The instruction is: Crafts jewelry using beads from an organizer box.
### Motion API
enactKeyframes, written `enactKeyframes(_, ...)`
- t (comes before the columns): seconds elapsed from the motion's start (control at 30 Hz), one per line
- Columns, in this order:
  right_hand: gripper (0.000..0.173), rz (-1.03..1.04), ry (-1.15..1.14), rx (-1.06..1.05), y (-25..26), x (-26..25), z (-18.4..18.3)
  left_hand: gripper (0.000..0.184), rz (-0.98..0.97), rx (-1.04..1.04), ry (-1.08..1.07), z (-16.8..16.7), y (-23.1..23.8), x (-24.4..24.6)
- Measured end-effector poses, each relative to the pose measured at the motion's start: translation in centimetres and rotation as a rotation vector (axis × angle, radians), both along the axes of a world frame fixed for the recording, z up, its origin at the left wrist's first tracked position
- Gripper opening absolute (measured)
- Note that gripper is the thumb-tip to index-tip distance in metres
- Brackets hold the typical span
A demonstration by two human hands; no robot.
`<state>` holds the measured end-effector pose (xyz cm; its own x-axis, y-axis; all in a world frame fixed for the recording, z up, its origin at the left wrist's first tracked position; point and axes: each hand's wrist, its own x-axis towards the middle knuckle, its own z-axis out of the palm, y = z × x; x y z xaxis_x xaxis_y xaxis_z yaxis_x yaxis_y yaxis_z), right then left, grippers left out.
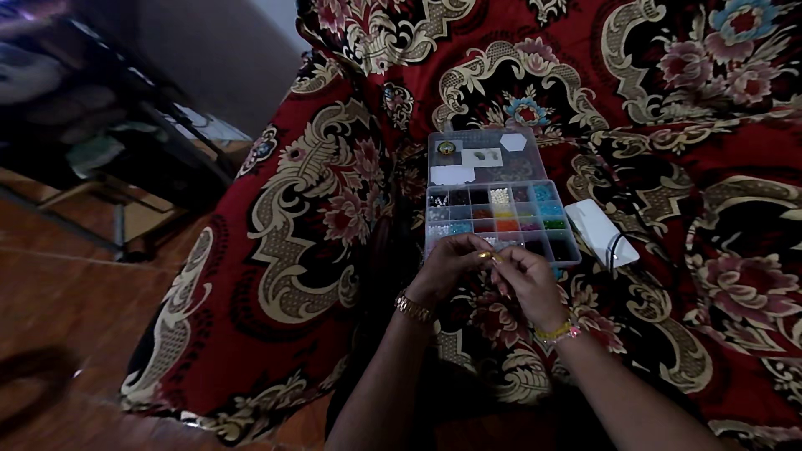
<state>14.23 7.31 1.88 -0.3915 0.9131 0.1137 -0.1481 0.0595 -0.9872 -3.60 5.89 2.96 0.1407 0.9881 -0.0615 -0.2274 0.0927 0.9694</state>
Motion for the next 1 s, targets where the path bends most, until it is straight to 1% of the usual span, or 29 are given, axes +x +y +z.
enactKeyframes(0.27,0.013,-0.031,-0.065,-0.048,0.0,-0.1,0.4,0.010,0.057,0.104,0.030,-0.4,0.0,-0.1)
enactKeyframes(0.37,0.016,-0.016,-0.044,-0.064,0.1,-0.1,0.3,0.010,0.088,0.111,0.052,-0.3,0.0,-0.1)
enactKeyframes(0.5,0.025,0.010,0.014,-0.082,0.0,0.0,0.2,0.011,0.147,0.089,0.071,0.0,0.0,0.2)
enactKeyframes(0.57,0.026,0.008,0.006,-0.090,0.0,0.0,0.3,0.011,0.148,0.095,0.073,0.1,0.0,0.3)
enactKeyframes(0.63,0.025,0.014,-0.010,-0.061,0.1,0.0,0.2,0.011,0.145,0.101,0.072,0.1,-0.1,0.3)
enactKeyframes(0.73,0.016,-0.007,-0.024,-0.003,0.1,-0.1,0.1,0.010,0.154,0.120,0.105,0.3,-0.1,0.2)
enactKeyframes(0.8,0.015,-0.050,-0.019,0.039,0.0,-0.1,0.2,0.010,0.202,0.135,0.192,0.6,-0.1,0.0)
enactKeyframes(0.87,0.014,-0.109,0.012,0.106,-0.1,-0.1,0.2,0.010,0.262,0.181,0.336,0.7,-0.1,-0.6)
enactKeyframes(1.0,0.015,-0.201,0.074,0.334,-0.2,0.2,0.3,0.009,0.366,0.301,0.829,0.3,-0.1,-1.8)
